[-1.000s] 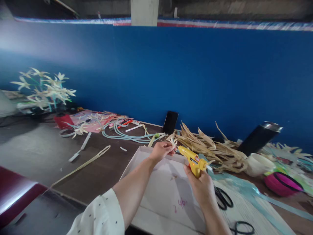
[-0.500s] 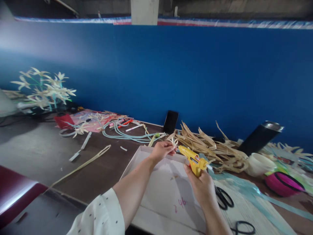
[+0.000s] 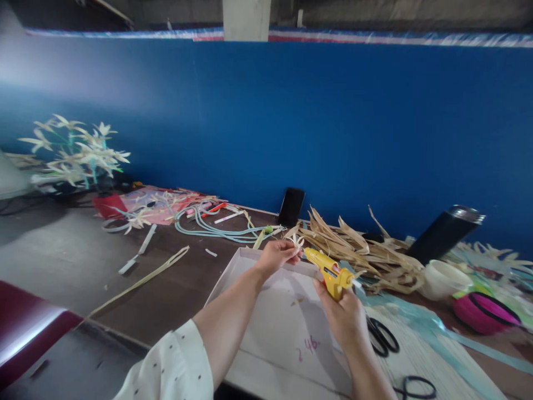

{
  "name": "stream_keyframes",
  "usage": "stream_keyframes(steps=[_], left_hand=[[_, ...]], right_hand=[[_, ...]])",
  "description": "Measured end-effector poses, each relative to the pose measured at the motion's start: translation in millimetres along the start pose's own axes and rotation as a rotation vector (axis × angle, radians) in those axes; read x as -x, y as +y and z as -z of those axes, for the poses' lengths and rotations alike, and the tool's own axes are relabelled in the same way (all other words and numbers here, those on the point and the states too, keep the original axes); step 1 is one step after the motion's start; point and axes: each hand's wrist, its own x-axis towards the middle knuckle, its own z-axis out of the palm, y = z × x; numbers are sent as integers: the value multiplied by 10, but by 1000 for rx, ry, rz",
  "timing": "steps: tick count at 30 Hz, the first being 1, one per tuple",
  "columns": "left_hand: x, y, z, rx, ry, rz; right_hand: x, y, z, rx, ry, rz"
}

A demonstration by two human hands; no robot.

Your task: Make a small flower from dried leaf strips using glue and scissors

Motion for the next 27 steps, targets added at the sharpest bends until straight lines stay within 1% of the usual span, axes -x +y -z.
stream_keyframes(steps=[10,27], left_hand=[[3,-4,-4,15,2,2],[-5,-10,-2,7,5,-2]], right_hand=[[-11,26,-15,-21,5,21],[14,-27,12,-5,-17,-11]])
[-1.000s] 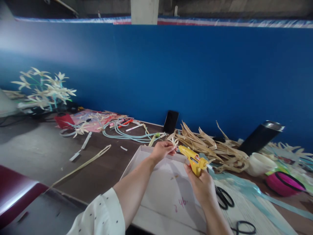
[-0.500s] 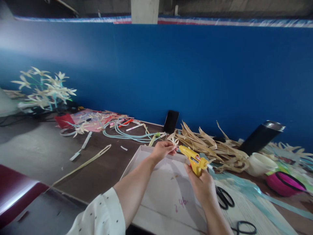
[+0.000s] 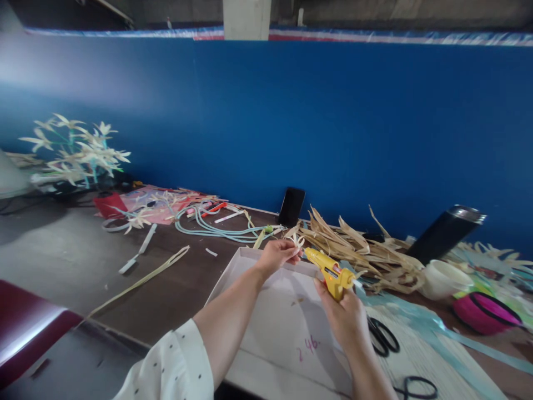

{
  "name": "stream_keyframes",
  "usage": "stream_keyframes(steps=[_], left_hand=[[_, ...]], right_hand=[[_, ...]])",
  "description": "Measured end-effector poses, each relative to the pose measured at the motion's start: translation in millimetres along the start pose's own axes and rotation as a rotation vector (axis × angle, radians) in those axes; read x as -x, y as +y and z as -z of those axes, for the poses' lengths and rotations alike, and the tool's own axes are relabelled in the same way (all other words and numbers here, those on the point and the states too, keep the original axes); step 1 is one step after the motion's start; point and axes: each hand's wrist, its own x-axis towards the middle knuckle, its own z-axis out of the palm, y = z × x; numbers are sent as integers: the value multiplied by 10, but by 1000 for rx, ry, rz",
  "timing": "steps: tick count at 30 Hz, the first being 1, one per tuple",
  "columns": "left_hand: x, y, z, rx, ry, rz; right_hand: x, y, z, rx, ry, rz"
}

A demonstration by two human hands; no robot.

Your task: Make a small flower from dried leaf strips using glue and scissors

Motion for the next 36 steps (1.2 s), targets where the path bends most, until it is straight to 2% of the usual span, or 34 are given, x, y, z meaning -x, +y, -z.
stream_keyframes(steps=[29,32,36], left_hand=[[6,10,1,-6,-3,4],[1,7,-1,-8,3,-4],[7,10,6,-24,2,-18]], right_hand=[[5,3,-2,-37,-5,-46],[12,-21,24,-55,31,-74],[20,0,76,-61,125,-192]])
